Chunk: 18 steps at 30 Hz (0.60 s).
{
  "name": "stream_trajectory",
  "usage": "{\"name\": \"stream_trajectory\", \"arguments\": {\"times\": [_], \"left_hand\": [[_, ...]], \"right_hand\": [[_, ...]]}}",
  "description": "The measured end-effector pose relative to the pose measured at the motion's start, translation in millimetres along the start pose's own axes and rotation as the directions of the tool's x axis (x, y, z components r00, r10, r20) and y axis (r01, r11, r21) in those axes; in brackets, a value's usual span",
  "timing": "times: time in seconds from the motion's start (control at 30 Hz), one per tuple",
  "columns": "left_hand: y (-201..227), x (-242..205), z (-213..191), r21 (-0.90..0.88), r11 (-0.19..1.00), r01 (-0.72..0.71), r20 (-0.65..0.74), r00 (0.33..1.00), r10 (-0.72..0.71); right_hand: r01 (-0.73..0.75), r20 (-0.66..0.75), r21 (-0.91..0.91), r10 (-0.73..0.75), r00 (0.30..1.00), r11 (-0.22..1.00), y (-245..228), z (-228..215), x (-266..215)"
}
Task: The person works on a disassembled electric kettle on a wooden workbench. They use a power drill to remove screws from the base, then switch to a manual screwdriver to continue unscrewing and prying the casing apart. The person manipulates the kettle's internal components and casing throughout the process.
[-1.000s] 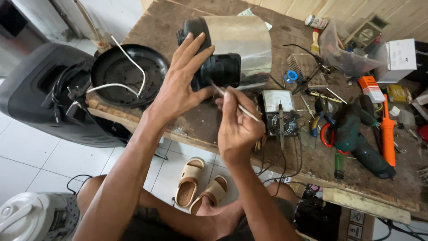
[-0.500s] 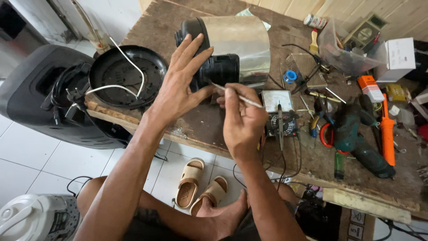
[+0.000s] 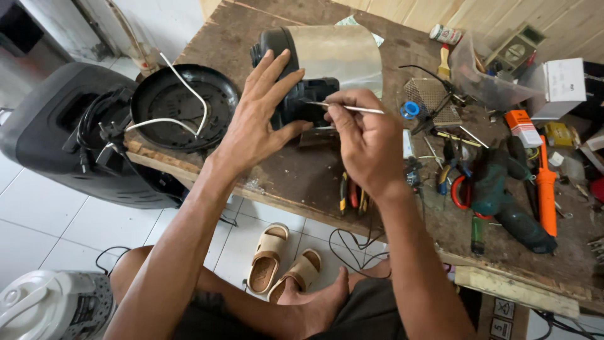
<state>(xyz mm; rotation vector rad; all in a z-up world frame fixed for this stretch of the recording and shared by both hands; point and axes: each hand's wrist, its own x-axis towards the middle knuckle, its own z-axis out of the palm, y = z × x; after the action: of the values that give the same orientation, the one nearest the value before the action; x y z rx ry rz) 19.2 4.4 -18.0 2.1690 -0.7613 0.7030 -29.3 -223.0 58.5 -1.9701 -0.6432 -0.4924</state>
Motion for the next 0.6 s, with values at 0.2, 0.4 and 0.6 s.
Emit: {"name": "stream_trajectory", "arguments": {"times": [0.2, 0.4, 0.6], "left_hand": [[2, 0, -2, -0.009, 1.000, -0.002, 0.005, 1.000, 0.002], [4, 2, -5, -0.019, 1.000, 0.021, 0.032, 0.999, -0.021], [1, 2, -3, -0.001, 1.000, -0.001, 0.019, 1.000, 0.001]], "right_hand": [[0.170, 0.027, -0.056, -0.168, 0.985, 0.984, -10, -2, 8], [0.118, 0.022, -0.103, -0.117, 0.993, 0.988, -3, 0, 1], [0.243, -0.012, -0.132, -0.246, 0.969, 0.961, 3, 9, -7]]}}
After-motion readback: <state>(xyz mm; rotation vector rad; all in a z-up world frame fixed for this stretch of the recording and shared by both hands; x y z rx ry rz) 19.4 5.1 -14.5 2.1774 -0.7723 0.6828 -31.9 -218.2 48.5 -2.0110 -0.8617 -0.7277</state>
